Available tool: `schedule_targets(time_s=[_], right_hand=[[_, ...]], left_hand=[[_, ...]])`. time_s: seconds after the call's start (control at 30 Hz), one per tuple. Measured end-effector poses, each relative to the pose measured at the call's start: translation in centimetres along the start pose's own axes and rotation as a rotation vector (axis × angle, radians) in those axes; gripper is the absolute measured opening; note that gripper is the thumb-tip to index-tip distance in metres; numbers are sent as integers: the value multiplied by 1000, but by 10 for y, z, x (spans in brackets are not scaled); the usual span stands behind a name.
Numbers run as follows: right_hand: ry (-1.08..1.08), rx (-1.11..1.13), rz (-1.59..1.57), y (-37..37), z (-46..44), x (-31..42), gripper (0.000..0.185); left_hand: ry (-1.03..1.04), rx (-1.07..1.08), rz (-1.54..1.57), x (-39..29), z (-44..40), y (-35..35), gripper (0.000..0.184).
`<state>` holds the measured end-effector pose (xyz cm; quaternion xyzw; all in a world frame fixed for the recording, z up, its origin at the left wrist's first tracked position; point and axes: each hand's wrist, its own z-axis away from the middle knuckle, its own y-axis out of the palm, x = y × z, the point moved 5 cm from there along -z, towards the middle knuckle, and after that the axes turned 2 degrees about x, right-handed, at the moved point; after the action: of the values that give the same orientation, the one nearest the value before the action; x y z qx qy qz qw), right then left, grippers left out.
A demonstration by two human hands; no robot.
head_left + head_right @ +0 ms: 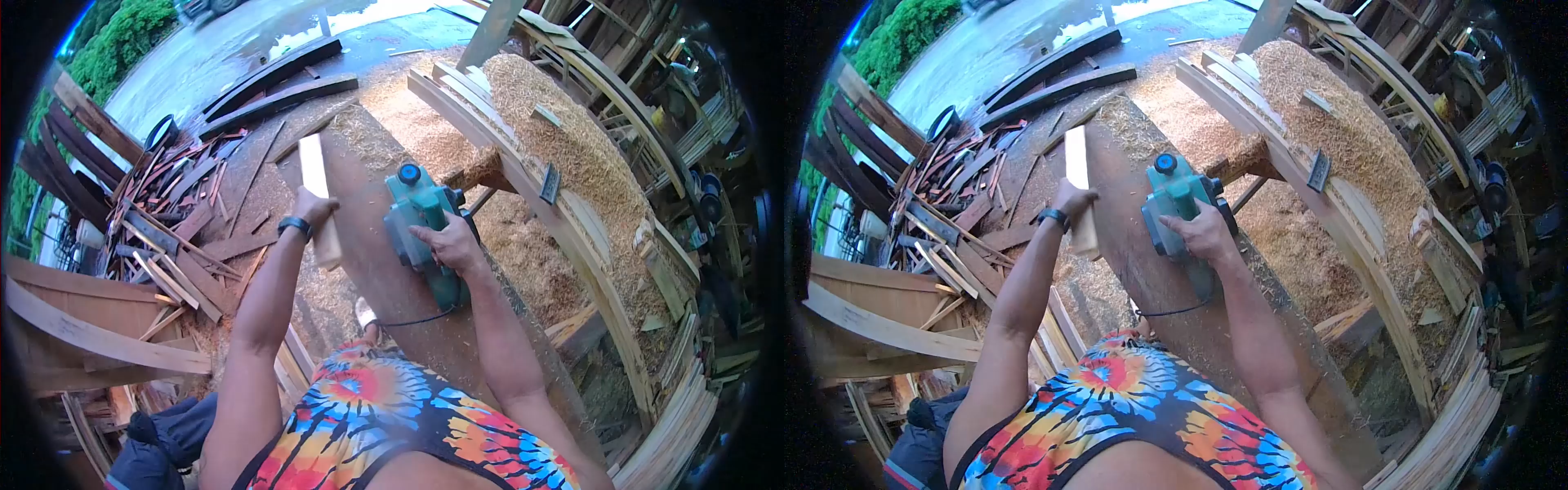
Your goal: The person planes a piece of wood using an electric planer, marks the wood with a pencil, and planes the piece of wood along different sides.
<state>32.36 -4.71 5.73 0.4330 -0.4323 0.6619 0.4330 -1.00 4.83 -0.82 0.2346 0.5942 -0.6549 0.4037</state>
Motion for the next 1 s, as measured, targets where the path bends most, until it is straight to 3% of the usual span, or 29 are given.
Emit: schedule_targets(time_s=[0.07,0.1,0.17,0.3,0.43,0.5,0.57,0.7,0.8,0.9,1.0], right_hand=[[-6,-4,-3,5,3,-3,46],[11,1,-27,15,9,-3,45],[22,1,-38,7,6,2,44],[66,16,-87,6,7,3,42],[47,20,-139,6,4,-10,42],[70,15,-171,5,2,-16,46],[70,26,-188,6,7,-10,55],[70,44,-174,4,6,-11,63],[70,32,-189,4,9,-11,59],[78,20,-188,3,10,-10,54],[64,34,-204,2,10,-12,53]], left_hand=[[108,36,-155,1,5,4,67],[198,53,-372,16,22,-26,65],[468,15,-685,20,22,-31,62],[273,111,-1088,18,19,-67,33],[605,214,-1063,36,4,-83,23],[680,246,-908,25,4,-85,28],[817,257,-855,28,-7,-74,47],[933,318,-829,13,-29,-34,51],[1001,236,-801,18,-52,-11,59],[860,-70,-900,13,-53,-16,57],[530,-218,-471,31,-32,-8,65]])
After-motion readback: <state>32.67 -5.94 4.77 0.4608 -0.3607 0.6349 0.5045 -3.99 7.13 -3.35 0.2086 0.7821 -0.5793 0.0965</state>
